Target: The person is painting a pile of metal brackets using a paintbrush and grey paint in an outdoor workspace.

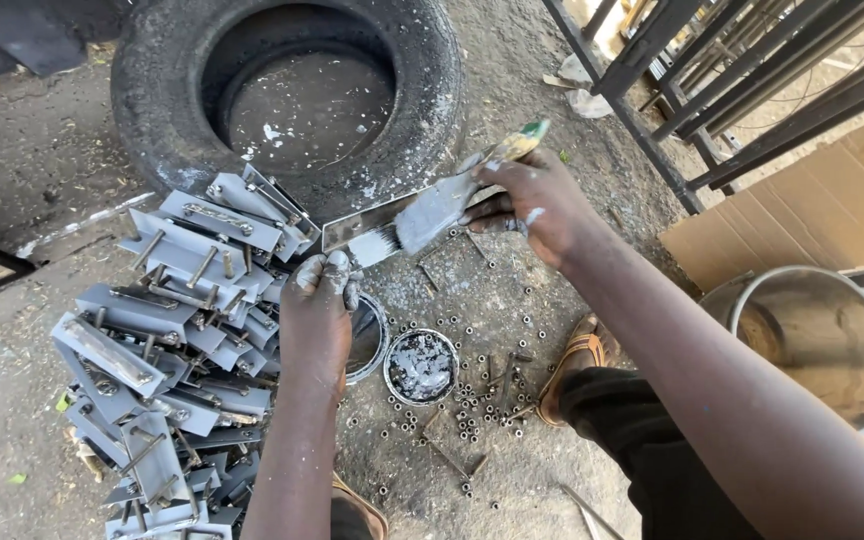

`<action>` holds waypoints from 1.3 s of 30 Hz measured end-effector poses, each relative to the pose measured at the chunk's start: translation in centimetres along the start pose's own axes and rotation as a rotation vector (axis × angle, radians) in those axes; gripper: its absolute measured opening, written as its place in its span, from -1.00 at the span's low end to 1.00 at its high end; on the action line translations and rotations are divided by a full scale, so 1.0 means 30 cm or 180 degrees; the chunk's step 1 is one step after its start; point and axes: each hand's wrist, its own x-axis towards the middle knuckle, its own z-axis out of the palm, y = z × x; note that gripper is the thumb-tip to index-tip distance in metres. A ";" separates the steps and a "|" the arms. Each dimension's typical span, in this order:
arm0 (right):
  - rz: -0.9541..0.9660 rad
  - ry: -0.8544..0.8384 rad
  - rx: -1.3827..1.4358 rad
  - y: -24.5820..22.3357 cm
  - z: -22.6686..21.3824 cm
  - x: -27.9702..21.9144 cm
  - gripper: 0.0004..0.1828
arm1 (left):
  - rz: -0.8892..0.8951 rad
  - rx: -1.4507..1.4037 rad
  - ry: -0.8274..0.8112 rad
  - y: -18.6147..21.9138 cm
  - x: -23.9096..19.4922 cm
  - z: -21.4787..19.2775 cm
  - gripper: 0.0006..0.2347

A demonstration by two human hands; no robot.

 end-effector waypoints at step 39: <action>-0.0201 0.0811 -0.0108 -0.044 -0.073 0.042 -0.67 | 0.0354 0.0069 0.0124 0.099 -0.084 -0.032 -0.76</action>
